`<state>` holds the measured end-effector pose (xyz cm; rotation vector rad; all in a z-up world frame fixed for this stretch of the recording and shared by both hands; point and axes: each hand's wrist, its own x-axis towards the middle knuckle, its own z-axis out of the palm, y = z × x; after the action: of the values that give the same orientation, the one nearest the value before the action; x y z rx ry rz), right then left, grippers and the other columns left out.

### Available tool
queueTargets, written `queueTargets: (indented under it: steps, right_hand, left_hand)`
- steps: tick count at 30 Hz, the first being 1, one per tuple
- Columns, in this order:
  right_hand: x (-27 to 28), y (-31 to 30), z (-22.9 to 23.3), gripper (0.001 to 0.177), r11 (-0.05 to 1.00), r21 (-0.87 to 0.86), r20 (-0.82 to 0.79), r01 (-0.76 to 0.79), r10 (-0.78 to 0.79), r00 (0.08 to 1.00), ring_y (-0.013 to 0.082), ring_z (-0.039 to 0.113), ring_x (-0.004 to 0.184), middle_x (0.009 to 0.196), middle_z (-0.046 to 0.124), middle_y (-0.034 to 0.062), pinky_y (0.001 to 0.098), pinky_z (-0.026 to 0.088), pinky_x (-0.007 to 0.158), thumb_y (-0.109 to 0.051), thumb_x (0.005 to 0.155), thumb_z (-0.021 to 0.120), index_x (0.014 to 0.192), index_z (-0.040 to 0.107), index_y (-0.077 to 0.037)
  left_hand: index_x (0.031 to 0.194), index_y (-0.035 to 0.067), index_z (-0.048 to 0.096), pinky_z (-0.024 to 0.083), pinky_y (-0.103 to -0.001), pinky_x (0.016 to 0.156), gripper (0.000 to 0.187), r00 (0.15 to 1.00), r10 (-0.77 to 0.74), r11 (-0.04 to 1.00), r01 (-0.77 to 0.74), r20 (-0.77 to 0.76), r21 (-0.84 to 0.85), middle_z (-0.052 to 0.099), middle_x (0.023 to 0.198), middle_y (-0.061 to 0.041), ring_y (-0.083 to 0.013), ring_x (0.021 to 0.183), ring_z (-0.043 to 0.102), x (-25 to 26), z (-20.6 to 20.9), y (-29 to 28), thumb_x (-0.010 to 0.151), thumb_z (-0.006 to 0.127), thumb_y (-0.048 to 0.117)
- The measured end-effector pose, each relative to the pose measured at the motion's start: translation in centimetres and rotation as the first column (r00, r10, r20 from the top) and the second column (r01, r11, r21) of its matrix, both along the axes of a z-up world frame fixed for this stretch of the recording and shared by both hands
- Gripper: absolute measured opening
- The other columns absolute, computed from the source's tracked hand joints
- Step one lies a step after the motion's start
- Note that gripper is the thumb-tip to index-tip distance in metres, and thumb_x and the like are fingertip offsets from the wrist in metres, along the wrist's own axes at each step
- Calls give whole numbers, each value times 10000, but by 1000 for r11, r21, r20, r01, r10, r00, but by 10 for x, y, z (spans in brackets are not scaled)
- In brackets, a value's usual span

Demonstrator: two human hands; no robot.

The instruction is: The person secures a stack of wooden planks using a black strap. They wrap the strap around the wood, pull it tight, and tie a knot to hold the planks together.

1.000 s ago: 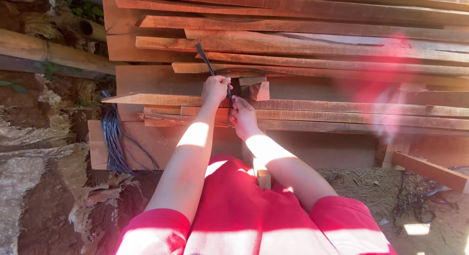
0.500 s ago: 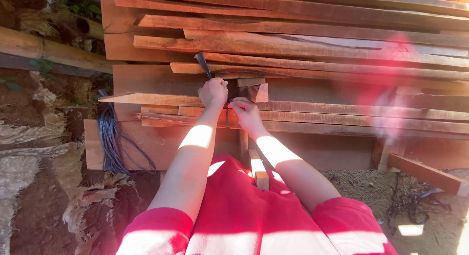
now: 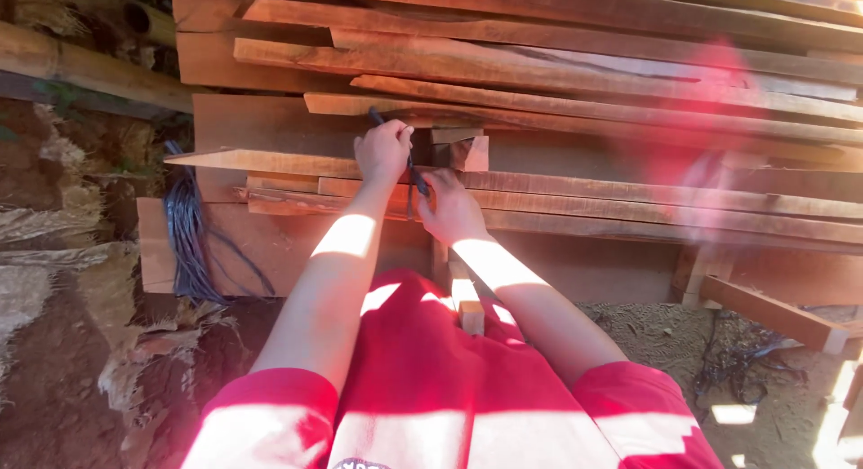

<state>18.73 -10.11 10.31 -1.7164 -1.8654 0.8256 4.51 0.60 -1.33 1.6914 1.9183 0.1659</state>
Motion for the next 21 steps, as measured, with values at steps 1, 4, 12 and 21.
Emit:
queueTargets:
  steps: [1,4,12,21]
  right_hand:
    - [-1,0,1,308,1000,-1,0,-4,4,1000,337,711,946,1066,674,77,441,601,767,-230,866,664,1163,676,-153]
    - [-11,10,1,543,962,253,117,-106,78,990,354,652,1093,1231,622,153,447,576,915,-202,827,723,1336,614,-48]
    - [-25,7,-38,1095,945,-107,554,-309,315,771,383,425,1467,1555,461,266,574,376,1167,-550,788,771,1556,316,84]
    - [-67,24,-20,726,883,262,417,-390,261,871,462,447,1401,1593,381,203,545,471,1067,-413,819,827,1400,622,-30]
  left_hand:
    - [813,346,677,435,-399,918,241,1000,4,1000,-4,0,-1,710,739,141,-163,932,699,-2,10,-5,967,598,515]
    - [1069,276,697,453,-450,940,218,992,-7,994,-7,130,112,769,957,38,-236,1019,685,-15,53,-12,1045,566,448]
    - [1376,150,610,234,-563,1196,427,983,-153,913,182,-106,366,531,1483,-63,-303,1475,374,-58,53,-98,992,627,337]
    - [1250,234,665,337,-547,1112,303,986,129,817,-43,-109,576,548,1451,-4,-272,1362,499,-148,49,-165,952,647,287]
